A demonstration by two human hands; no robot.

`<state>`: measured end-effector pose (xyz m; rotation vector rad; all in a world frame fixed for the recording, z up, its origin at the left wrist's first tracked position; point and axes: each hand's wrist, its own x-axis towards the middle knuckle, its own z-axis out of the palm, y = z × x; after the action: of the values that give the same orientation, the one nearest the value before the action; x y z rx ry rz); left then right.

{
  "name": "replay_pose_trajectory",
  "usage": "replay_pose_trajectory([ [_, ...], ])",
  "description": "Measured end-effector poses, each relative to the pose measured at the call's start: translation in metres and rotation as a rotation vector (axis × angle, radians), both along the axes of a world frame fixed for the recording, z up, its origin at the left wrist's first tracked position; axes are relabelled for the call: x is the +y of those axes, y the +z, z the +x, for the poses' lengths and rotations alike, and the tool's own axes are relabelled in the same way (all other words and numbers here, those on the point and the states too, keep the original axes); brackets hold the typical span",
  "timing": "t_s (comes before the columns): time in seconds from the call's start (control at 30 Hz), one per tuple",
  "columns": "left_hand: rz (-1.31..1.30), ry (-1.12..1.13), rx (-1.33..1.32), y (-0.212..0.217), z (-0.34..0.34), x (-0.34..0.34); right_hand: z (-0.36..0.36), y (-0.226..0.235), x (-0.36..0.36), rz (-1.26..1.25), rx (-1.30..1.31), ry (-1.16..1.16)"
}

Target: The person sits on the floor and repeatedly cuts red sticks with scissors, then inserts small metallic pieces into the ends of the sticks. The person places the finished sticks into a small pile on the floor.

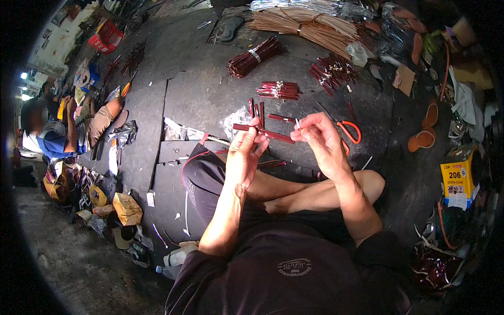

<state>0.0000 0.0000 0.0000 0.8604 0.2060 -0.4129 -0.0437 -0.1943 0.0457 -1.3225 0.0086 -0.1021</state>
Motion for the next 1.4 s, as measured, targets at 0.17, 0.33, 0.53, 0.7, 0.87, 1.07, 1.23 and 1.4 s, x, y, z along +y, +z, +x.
replay_pose_trajectory([
  [0.17, 0.068, 0.075, -0.027, 0.003, -0.001, -0.006, -0.001, 0.003, -0.004, -0.251, -0.087, -0.058],
  [0.33, 0.147, 0.096, -0.273, 0.000, -0.004, -0.004, 0.001, 0.001, -0.003, -0.282, -0.216, -0.141],
  [0.53, 0.190, 0.104, -0.231, 0.012, -0.006, -0.005, -0.006, 0.007, 0.001, -0.359, -0.174, -0.111],
  [0.7, 0.113, 0.099, -0.161, 0.015, -0.011, -0.010, -0.008, 0.001, 0.014, -0.394, -0.134, 0.041],
  [0.87, 0.164, 0.019, -0.130, 0.017, -0.016, -0.012, -0.004, -0.004, 0.018, -0.402, -0.141, 0.041],
  [1.07, 0.217, 0.012, -0.168, 0.023, -0.019, -0.014, -0.004, -0.007, 0.015, -0.388, -0.075, 0.033],
  [1.23, 0.246, 0.007, -0.223, 0.022, -0.020, -0.013, -0.002, -0.008, 0.011, -0.416, -0.117, 0.067],
  [1.4, 0.452, -0.041, -0.409, 0.036, -0.022, -0.013, -0.003, -0.002, 0.009, -0.243, 0.039, 0.123],
])
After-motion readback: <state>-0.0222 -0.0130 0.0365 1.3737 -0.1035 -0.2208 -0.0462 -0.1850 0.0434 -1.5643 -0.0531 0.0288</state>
